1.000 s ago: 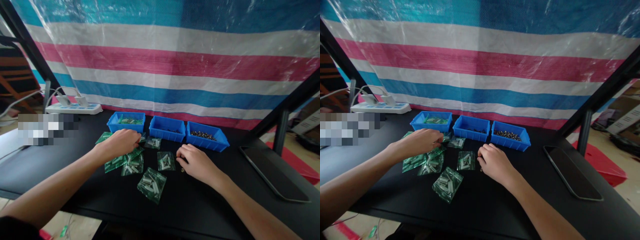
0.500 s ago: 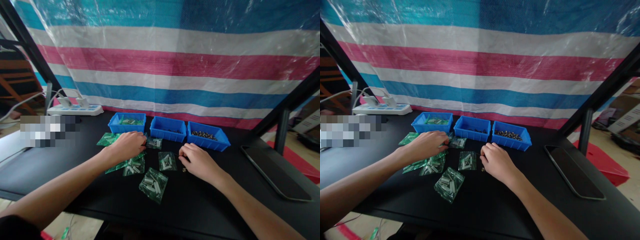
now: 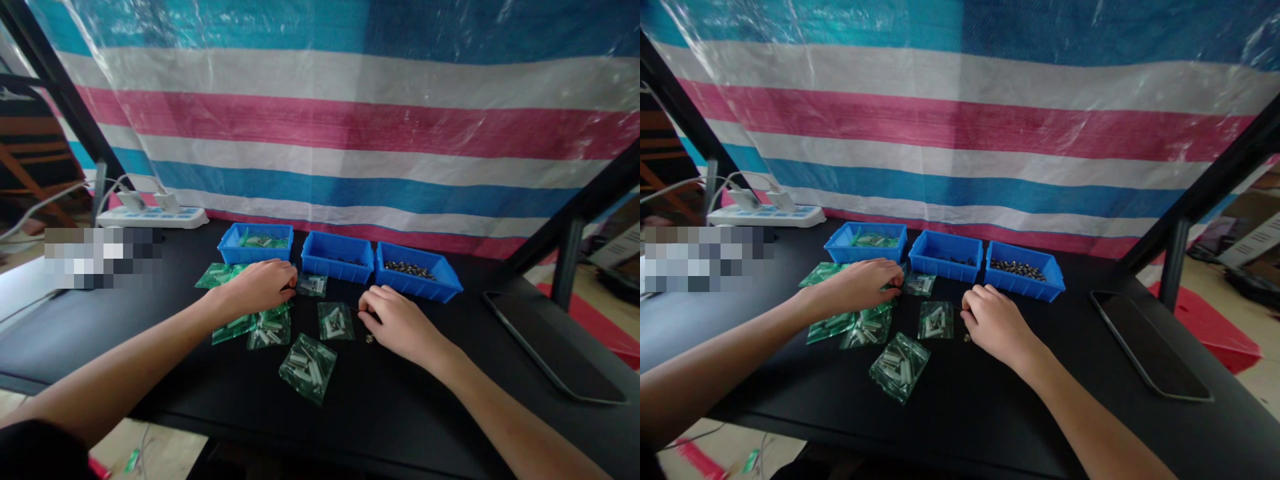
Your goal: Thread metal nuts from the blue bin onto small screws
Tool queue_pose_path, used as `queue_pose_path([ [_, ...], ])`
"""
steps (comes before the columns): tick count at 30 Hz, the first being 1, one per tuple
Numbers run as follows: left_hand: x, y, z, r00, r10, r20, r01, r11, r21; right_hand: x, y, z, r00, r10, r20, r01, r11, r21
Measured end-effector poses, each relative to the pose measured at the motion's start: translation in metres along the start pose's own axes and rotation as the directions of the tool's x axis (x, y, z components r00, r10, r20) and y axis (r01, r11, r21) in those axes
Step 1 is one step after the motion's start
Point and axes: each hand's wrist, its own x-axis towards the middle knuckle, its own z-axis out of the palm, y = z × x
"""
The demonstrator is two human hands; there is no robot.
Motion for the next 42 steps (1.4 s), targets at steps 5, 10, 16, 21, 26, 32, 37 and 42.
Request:
queue_pose_path([
  [5,0.006,-0.014,0.002,0.982,0.188,0.035,-0.181,0.972,-0.153,0.000,0.000,0.000,1.000,-0.002,-0.003,0.002,1.000,-0.002],
  [10,0.010,-0.019,0.005,0.965,0.263,0.012,-0.256,0.950,-0.180,-0.001,0.001,0.000,1.000,-0.011,0.002,0.011,1.000,0.009],
  [16,0.012,-0.019,0.008,0.976,0.217,-0.028,-0.218,0.954,-0.209,-0.001,0.001,0.000,1.000,-0.014,0.005,0.014,1.000,0.017],
  [21,0.011,-0.019,0.010,0.977,0.210,-0.025,-0.211,0.959,-0.189,-0.001,0.001,0.000,1.000,-0.015,0.007,0.015,1.000,0.016],
  [26,0.013,-0.017,0.010,0.974,0.224,-0.025,-0.225,0.959,-0.172,-0.001,0.001,0.000,1.000,-0.001,0.017,0.001,1.000,0.006],
  [32,0.012,-0.016,0.014,0.959,0.275,-0.072,-0.283,0.946,-0.159,0.000,0.001,0.000,1.000,0.001,0.023,-0.001,1.000,0.002],
  [37,0.012,-0.016,0.018,0.947,0.297,-0.124,-0.303,0.952,-0.036,-0.001,0.000,-0.001,1.000,-0.005,0.021,0.004,1.000,0.009],
  [42,0.015,-0.012,0.021,0.928,0.338,-0.157,-0.341,0.940,0.006,0.000,0.000,0.000,1.000,-0.008,0.019,0.008,1.000,0.014],
])
